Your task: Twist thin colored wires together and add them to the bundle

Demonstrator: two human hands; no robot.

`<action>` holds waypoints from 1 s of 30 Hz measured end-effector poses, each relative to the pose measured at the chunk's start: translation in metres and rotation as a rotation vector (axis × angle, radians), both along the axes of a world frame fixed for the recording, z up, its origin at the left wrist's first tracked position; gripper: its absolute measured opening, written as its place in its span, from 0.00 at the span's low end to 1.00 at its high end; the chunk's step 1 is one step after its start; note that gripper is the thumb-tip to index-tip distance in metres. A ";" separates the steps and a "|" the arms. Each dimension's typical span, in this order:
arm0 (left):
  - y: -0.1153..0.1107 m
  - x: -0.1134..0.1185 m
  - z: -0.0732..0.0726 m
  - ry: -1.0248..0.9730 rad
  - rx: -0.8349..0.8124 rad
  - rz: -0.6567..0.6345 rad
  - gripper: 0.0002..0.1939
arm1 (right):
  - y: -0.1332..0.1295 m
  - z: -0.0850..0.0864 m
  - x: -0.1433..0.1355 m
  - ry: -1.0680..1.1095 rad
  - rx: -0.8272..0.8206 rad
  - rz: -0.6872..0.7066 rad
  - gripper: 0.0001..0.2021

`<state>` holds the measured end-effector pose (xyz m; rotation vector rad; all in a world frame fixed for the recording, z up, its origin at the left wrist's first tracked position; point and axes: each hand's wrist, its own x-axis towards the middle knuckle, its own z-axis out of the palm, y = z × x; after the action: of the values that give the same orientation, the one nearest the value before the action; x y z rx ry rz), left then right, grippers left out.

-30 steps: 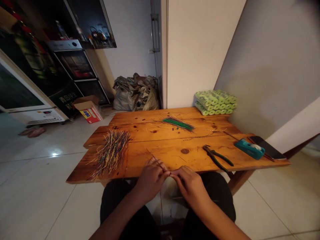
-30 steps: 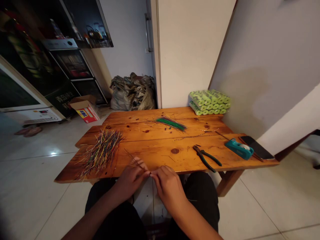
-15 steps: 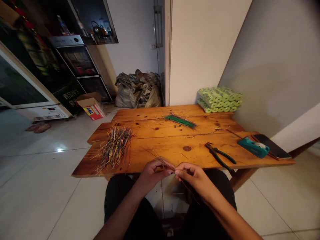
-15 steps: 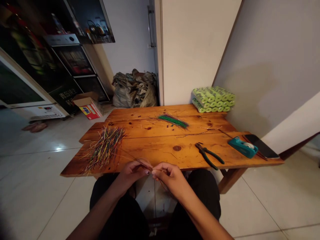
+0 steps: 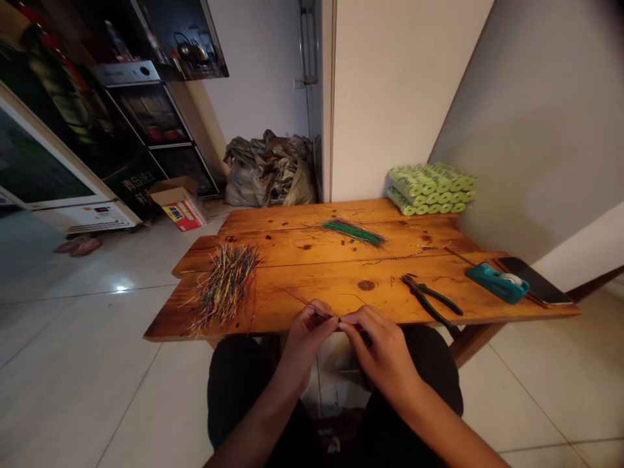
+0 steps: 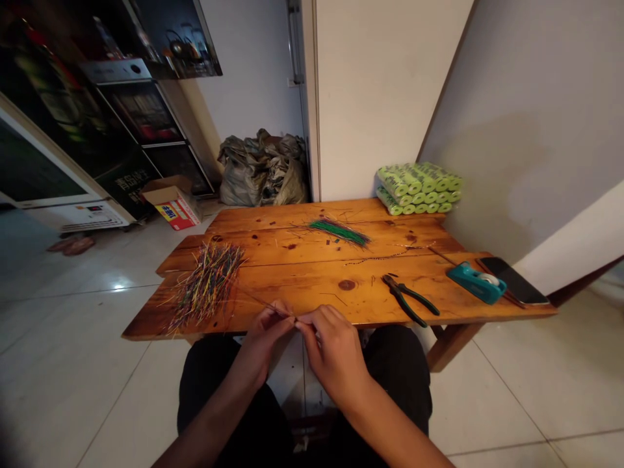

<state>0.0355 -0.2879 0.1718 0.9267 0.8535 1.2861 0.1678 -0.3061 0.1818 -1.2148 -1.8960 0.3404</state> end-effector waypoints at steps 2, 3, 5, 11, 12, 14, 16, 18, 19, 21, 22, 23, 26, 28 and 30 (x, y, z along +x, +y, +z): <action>-0.003 0.007 -0.004 -0.072 -0.045 0.097 0.08 | -0.001 -0.002 -0.002 -0.110 0.074 -0.066 0.08; -0.004 0.009 -0.006 -0.098 -0.070 0.133 0.08 | -0.002 -0.003 -0.002 -0.134 0.085 -0.080 0.08; -0.007 0.012 -0.009 -0.130 -0.108 0.152 0.08 | -0.001 -0.004 -0.001 -0.078 0.047 -0.067 0.08; -0.010 -0.002 -0.004 -0.034 -0.055 -0.019 0.09 | 0.001 0.001 0.006 0.336 -0.376 0.065 0.08; -0.009 -0.005 -0.004 -0.006 -0.037 -0.043 0.09 | 0.001 0.003 0.006 0.390 -0.425 0.081 0.08; -0.008 -0.009 -0.003 0.036 0.028 -0.083 0.07 | 0.000 0.005 0.004 0.486 -0.514 0.116 0.09; -0.006 -0.012 -0.004 0.069 0.115 -0.096 0.03 | 0.000 0.007 0.003 0.578 -0.617 0.159 0.10; -0.004 -0.013 -0.006 0.103 0.177 -0.086 0.02 | 0.001 0.007 0.002 0.679 -0.738 0.215 0.10; -0.003 -0.013 -0.006 0.119 0.194 -0.074 0.01 | 0.001 0.006 0.002 0.734 -0.799 0.246 0.10; -0.002 -0.013 -0.007 0.145 0.200 -0.034 0.01 | 0.004 0.002 0.003 0.838 -0.899 0.303 0.11; -0.002 -0.014 -0.007 0.155 0.192 -0.013 0.01 | 0.005 0.000 0.003 0.878 -0.936 0.323 0.11; -0.002 -0.014 -0.008 0.167 0.181 0.003 0.02 | 0.006 -0.002 0.003 0.907 -0.965 0.337 0.10; -0.001 -0.017 -0.008 0.219 0.162 0.016 0.02 | 0.008 -0.004 0.004 0.936 -0.995 0.358 0.10; 0.001 -0.021 -0.008 0.276 0.183 0.008 0.02 | 0.009 -0.003 0.004 0.942 -0.992 0.373 0.10; 0.003 -0.026 -0.008 0.343 0.226 0.003 0.02 | 0.010 -0.002 0.003 0.958 -1.011 0.394 0.09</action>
<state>0.0097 -0.2853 0.1642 1.3523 0.9854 1.2628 0.1711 -0.2964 0.1801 -0.9145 -1.0324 1.8727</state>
